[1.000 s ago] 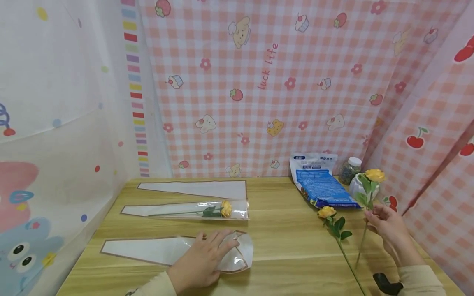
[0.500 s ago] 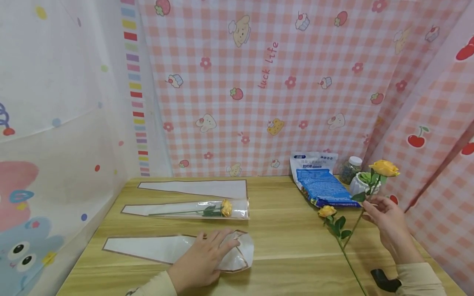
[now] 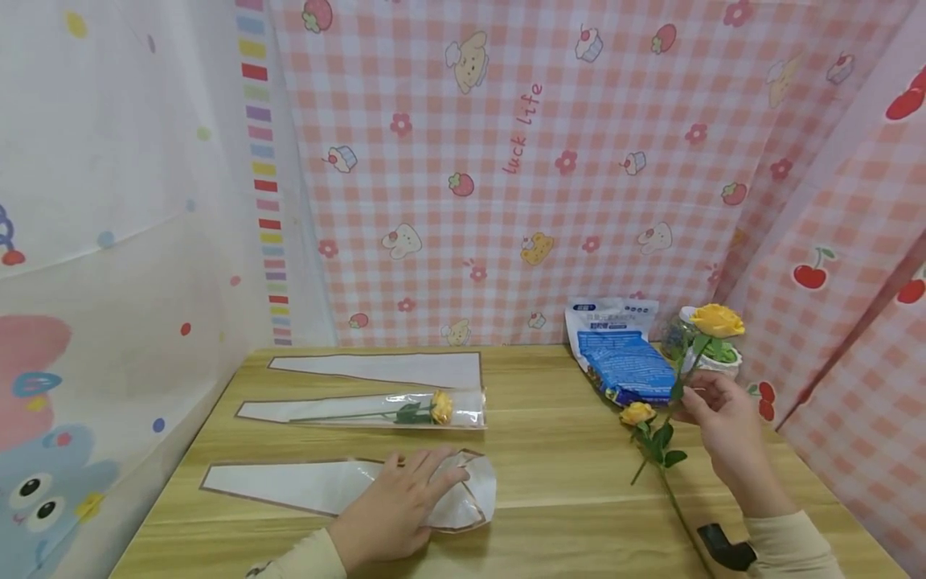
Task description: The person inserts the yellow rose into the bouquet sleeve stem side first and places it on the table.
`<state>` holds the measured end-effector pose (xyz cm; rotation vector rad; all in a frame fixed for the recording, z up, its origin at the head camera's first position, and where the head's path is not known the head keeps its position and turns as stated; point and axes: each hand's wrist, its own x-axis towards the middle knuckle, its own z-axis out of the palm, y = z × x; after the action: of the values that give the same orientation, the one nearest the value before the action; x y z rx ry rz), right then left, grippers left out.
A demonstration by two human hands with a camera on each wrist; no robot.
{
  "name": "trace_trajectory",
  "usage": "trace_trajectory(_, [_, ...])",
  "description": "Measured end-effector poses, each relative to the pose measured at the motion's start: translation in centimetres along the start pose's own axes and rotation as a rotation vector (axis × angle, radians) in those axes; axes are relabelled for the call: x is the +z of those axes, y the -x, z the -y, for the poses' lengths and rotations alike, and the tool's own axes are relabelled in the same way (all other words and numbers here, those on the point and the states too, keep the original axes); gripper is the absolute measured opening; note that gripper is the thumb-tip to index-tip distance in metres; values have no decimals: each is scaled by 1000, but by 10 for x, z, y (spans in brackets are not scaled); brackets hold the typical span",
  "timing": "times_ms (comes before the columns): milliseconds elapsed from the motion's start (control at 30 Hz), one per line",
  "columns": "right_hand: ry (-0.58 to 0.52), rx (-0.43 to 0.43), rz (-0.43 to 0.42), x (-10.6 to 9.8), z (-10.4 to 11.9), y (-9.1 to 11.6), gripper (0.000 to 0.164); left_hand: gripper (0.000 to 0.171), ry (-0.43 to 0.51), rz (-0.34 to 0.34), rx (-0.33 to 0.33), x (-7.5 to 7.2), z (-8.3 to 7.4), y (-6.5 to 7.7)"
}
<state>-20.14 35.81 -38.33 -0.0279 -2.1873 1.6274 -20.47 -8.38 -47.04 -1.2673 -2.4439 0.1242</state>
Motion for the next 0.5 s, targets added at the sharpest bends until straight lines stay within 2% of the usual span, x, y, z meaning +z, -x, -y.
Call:
trace_trajectory(67, [-20, -32, -3, 9, 4, 3, 13, 84, 8, 4, -3, -1, -1, -1])
trace_trajectory(167, [-122, -97, 5, 25, 9, 8, 15, 85, 20, 11, -6, -2, -2, -2])
trace_trajectory(300, [-256, -177, 56, 45, 16, 18, 29, 85, 28, 5, -2, -3, -2, -4])
trace_trajectory(500, [-273, -207, 131, 66, 29, 28, 40, 85, 41, 6, 0, -5, -3, -4])
